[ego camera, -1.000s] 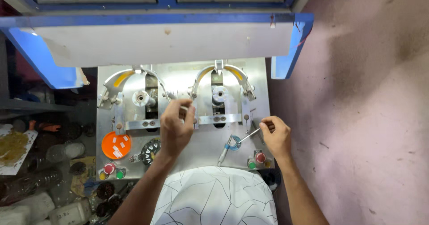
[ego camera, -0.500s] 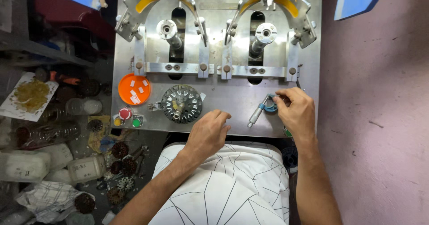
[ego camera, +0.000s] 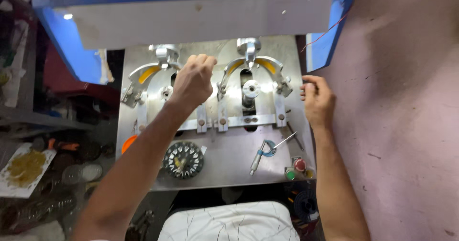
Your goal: The person places a motor stator onto a winding machine, threads wire through its core using a small tool, and then manually rotates and positions the stator during the machine-aided winding process.
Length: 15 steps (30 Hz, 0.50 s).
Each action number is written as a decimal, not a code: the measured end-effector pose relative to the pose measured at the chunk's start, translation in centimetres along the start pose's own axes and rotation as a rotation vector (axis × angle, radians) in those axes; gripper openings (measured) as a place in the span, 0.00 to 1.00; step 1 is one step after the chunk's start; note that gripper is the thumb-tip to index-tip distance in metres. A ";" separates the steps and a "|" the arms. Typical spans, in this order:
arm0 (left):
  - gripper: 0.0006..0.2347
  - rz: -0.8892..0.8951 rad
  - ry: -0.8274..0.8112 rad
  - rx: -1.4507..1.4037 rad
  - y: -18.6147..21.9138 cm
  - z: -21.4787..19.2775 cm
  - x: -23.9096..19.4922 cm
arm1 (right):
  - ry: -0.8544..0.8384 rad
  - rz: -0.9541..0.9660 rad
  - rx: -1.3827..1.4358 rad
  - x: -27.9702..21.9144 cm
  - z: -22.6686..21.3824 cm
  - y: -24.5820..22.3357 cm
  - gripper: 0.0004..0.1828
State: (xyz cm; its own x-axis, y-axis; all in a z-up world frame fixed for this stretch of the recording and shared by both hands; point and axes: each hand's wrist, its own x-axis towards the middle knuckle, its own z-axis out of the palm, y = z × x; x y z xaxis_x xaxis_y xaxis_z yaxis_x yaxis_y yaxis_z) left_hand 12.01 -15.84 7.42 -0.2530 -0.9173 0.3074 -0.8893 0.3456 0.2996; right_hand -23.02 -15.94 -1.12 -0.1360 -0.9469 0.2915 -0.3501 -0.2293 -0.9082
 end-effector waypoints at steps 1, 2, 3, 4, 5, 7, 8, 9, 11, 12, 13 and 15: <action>0.15 -0.040 -0.084 0.008 -1.2 0.8 3.0 | -0.085 0.059 -0.062 2.3 0.6 1.6 0.13; 0.17 -0.079 -0.169 0.017 -2.2 1.9 5.5 | -0.179 0.146 -0.012 4.3 1.4 3.2 0.15; 0.17 -0.180 -0.249 -0.003 -3.3 3.2 7.1 | -0.279 0.233 0.045 6.0 2.3 4.7 0.17; 0.18 -0.282 -0.329 -0.024 -4.4 4.7 8.8 | -0.335 0.186 -0.052 7.5 3.1 6.1 0.19; 0.19 -0.387 -0.412 -0.043 -5.6 6.4 10.2 | -0.391 0.145 -0.149 8.6 4.0 7.5 0.21; 0.25 -0.208 -0.413 -0.010 -7.7 10.4 11.5 | -0.347 -0.137 -0.174 9.9 5.9 9.8 0.25; 0.28 -0.120 -0.417 0.006 -8.4 12.4 11.8 | -0.326 -0.275 -0.187 10.4 6.9 10.6 0.28; 0.22 -0.167 -0.445 -0.009 -8.9 14.3 12.1 | -0.321 -0.212 -0.193 10.7 7.6 11.1 0.28; 0.22 -0.236 -0.489 -0.058 -9.3 17.7 12.7 | -0.312 -0.086 -0.207 11.6 8.4 11.7 0.29; 0.22 -0.266 -0.506 -0.088 -9.2 19.0 13.2 | -0.324 -0.099 -0.236 11.7 8.5 11.7 0.23; 0.22 -0.290 -0.511 -0.103 -9.1 19.9 13.5 | -0.341 -0.123 -0.263 12.1 8.6 11.5 0.18; 0.22 -0.333 -0.507 -0.135 -8.9 20.7 14.1 | -0.366 -0.114 -0.274 12.6 8.6 11.1 0.10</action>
State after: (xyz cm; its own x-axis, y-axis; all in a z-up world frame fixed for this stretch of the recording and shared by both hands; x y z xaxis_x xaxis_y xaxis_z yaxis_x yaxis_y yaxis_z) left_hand 8.43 -35.92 -9.60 -0.1495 -0.9486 -0.2790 -0.9039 0.0167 0.4275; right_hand -20.61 -32.40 -10.10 0.2359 -0.9478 0.2146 -0.5822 -0.3146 -0.7497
